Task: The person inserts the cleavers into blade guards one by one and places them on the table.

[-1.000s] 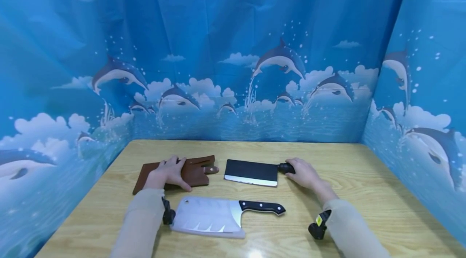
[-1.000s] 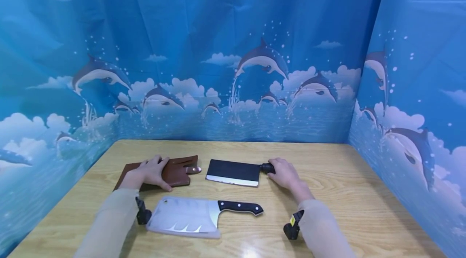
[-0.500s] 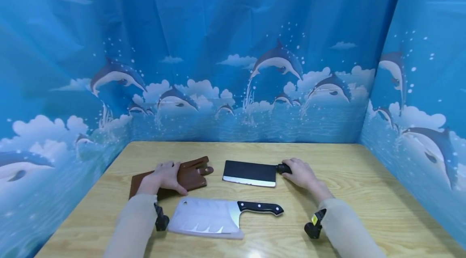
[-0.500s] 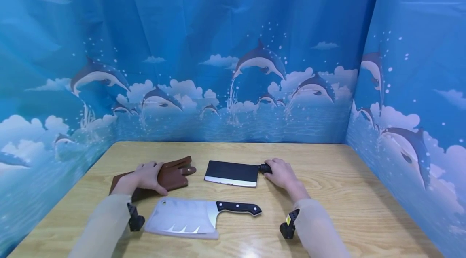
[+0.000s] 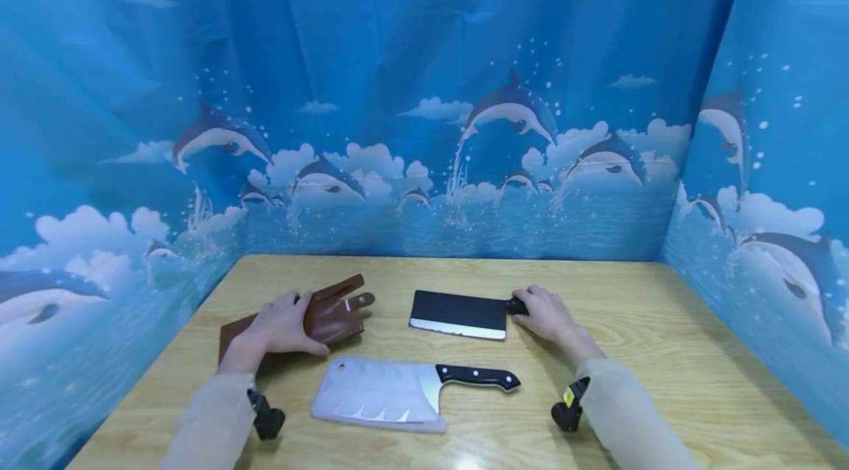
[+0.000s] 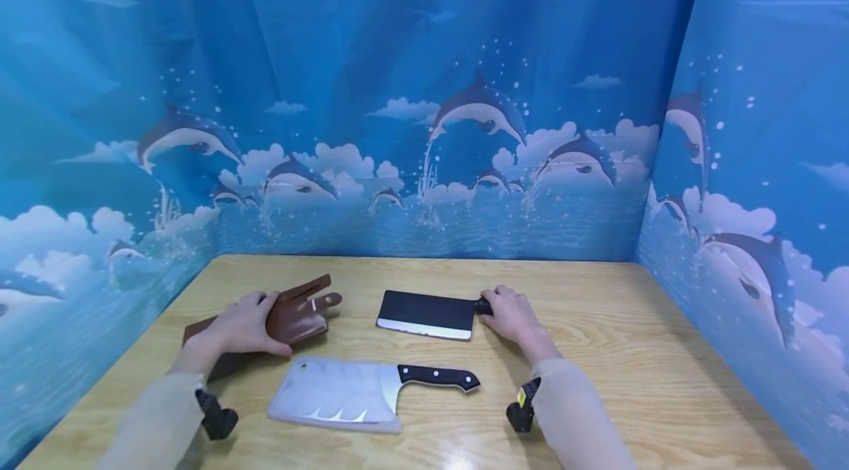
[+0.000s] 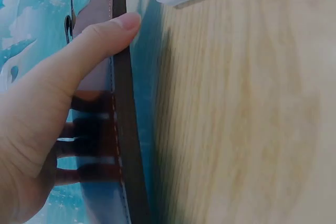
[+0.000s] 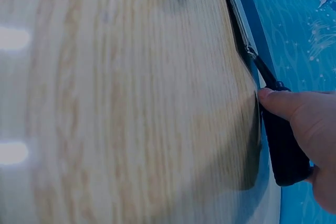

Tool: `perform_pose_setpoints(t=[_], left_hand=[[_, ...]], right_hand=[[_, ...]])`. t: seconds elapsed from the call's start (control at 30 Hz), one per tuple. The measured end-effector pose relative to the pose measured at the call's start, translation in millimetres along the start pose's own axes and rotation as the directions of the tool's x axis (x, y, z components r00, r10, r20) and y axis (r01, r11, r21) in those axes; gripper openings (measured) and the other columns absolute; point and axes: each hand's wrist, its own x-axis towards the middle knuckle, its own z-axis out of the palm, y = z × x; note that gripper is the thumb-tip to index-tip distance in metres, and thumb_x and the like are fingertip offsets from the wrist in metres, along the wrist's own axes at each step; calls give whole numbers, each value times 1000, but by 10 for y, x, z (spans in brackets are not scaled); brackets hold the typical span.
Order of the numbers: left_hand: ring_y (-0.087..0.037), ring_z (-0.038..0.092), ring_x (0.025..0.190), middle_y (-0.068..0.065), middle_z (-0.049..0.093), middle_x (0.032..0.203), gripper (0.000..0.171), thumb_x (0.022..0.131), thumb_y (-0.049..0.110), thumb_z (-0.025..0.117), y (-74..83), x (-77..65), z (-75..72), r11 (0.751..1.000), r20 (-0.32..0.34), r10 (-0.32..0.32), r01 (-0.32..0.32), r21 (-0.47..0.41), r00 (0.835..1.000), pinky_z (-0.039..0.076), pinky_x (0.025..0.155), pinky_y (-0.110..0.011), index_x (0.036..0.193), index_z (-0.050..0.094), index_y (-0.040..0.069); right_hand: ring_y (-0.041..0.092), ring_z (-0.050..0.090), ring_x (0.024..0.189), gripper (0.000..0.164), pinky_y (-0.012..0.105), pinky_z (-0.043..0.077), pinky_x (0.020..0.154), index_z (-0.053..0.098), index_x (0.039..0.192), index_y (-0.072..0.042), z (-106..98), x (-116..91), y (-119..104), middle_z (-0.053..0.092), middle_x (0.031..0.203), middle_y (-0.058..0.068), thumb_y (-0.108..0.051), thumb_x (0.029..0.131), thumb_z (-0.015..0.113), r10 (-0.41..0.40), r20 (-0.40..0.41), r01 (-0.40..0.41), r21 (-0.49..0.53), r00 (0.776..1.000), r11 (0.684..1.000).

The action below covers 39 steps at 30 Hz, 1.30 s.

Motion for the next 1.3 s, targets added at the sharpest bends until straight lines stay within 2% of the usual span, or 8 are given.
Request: perform_pose_setpoints(t=[0.2, 0.33, 0.6, 0.83, 1.07, 1.3], left_hand=[[-45, 40, 116, -30, 41, 128, 122, 54, 73, 70, 30, -123, -53, 998, -68, 12, -8, 59, 998, 32, 92, -60, 140, 33, -4], [-44, 40, 115, -29, 41, 127, 120, 53, 73, 71, 97, -198, -75, 996, -99, 43, -35, 83, 994, 32, 91, -60, 139, 35, -4], [-44, 38, 119, -28, 40, 130, 119, 54, 71, 72, 283, -288, -118, 990, -121, 113, -101, 99, 986, 31, 93, -61, 140, 35, -2], [-43, 38, 120, -26, 41, 131, 118, 54, 69, 74, 426, -347, -110, 983, -145, 171, -160, 87, 974, 31, 94, -60, 141, 34, -1], [-42, 37, 122, -25, 39, 133, 120, 54, 69, 74, 509, -352, -72, 980, -140, 191, -181, 86, 972, 30, 97, -59, 143, 32, 1], [-42, 37, 121, -25, 39, 133, 119, 54, 68, 74, 585, -348, -70, 973, -139, 217, -203, 111, 966, 30, 98, -58, 143, 32, 0]], right_hand=[[33, 55, 95, 44, 50, 43, 77, 58, 121, -3, -9, 13, -27, 56, 102, 17, -23, 83, 69, 6, 26, -6, -24, 1000, 1000], [30, 56, 90, 40, 47, 45, 76, 59, 117, -2, -9, 13, -14, 56, 98, 16, -24, 84, 68, -2, 41, 2, -20, 999, 1000], [21, 54, 78, 37, 41, 47, 70, 63, 111, -4, -24, -92, 75, 54, 90, 7, -27, 83, 69, -73, 43, 73, 11, 996, 997], [18, 55, 75, 34, 38, 47, 66, 65, 104, -3, -1, -224, 117, 56, 88, 4, -27, 80, 71, -154, -49, 156, 41, 987, 987], [25, 61, 80, 34, 41, 49, 70, 65, 102, -2, -2, -365, 180, 64, 88, 8, -24, 77, 73, -132, -140, 140, 47, 981, 989], [29, 62, 82, 38, 44, 50, 70, 65, 105, 1, -154, -489, 195, 64, 92, 11, -19, 74, 74, -125, -233, 140, 48, 964, 989]])
